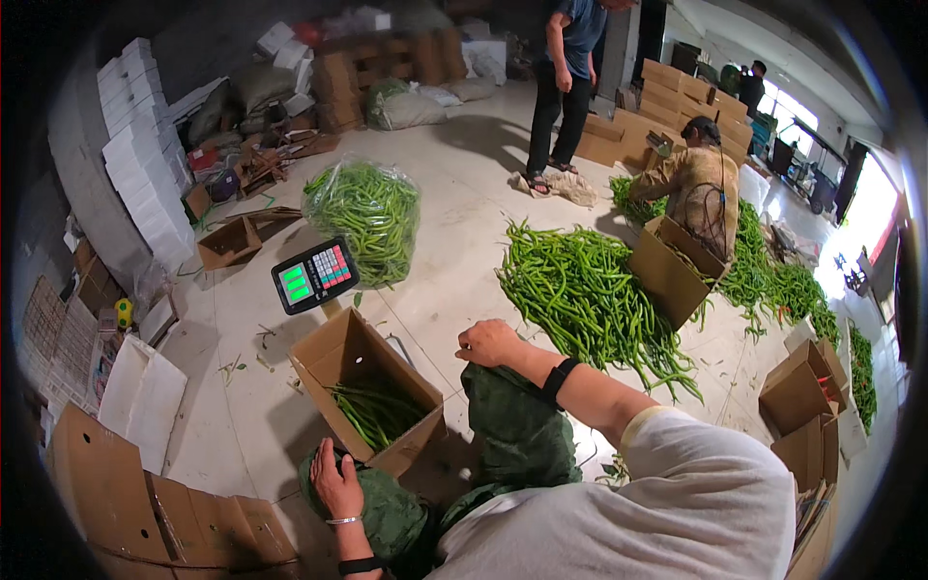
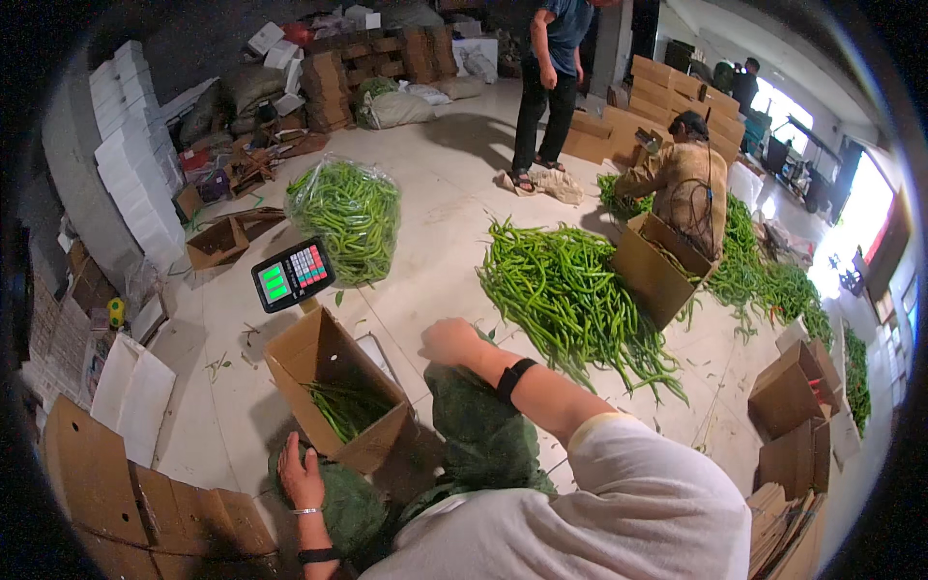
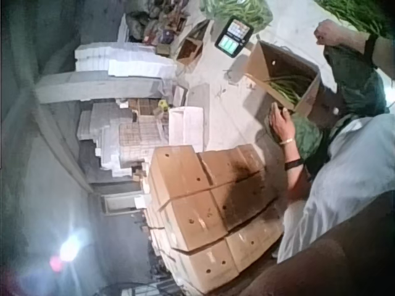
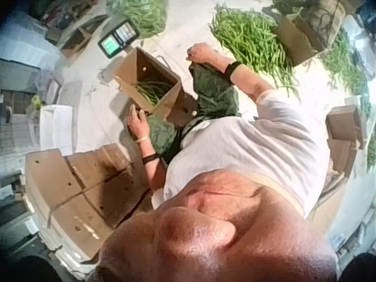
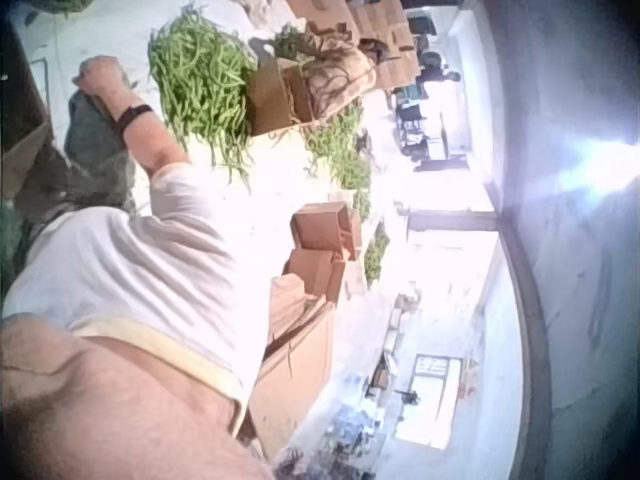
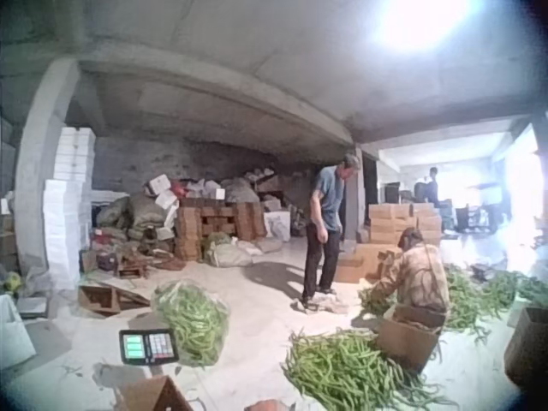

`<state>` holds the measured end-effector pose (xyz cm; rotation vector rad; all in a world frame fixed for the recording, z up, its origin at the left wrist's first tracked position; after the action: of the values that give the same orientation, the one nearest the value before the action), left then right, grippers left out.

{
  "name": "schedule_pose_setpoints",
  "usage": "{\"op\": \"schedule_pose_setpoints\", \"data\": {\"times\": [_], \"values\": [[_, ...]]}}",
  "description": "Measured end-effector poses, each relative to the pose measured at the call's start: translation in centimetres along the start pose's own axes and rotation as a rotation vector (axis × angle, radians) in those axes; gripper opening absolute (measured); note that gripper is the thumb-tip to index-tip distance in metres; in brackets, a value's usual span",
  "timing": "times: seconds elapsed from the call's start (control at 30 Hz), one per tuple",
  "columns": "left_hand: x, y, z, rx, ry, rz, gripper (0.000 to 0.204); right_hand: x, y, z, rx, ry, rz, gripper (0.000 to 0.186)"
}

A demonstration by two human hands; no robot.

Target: Sorting green beans from a pile on the floor into cardboard boxes and checking their weight on a digital scale.

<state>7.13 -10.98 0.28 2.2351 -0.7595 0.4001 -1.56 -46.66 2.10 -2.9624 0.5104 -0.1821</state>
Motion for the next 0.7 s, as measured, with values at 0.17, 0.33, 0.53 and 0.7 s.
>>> {"op": "schedule_pose_setpoints", "data": {"times": [0.17, 0.33, 0.53, 0.7], "values": [[0.1, -0.3, 0.0, -0.026, 0.027, -0.018, 0.043, 0.1, -0.2, -0.5, -0.018, 0.022, -0.010, 0.031], [0.1, -0.3, -0.3, 0.001, 0.019, -0.027, 0.043, 0.0, -0.3, -0.6, 0.040, 0.058, 0.010, 0.031], [-0.2, 0.0, -0.2, -0.007, 0.009, -0.034, 0.043, -0.2, 1.2, -0.4, 0.048, 0.103, 0.089, 0.031], [-0.3, 0.0, -0.2, -0.016, -0.020, -0.064, 0.043, -0.2, 0.9, -0.4, 0.031, 0.101, 0.049, 0.031]]}}
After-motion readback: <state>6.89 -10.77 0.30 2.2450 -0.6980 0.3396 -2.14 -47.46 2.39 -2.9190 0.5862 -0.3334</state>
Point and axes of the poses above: each hand's wrist, its own x-axis towards the middle knuckle, its own z-axis out of the palm, y = z × x, the point moved 10 cm from there along x, towards the middle knuckle, and after that the axes turned 8 degrees about y, right-handed, at the moved point
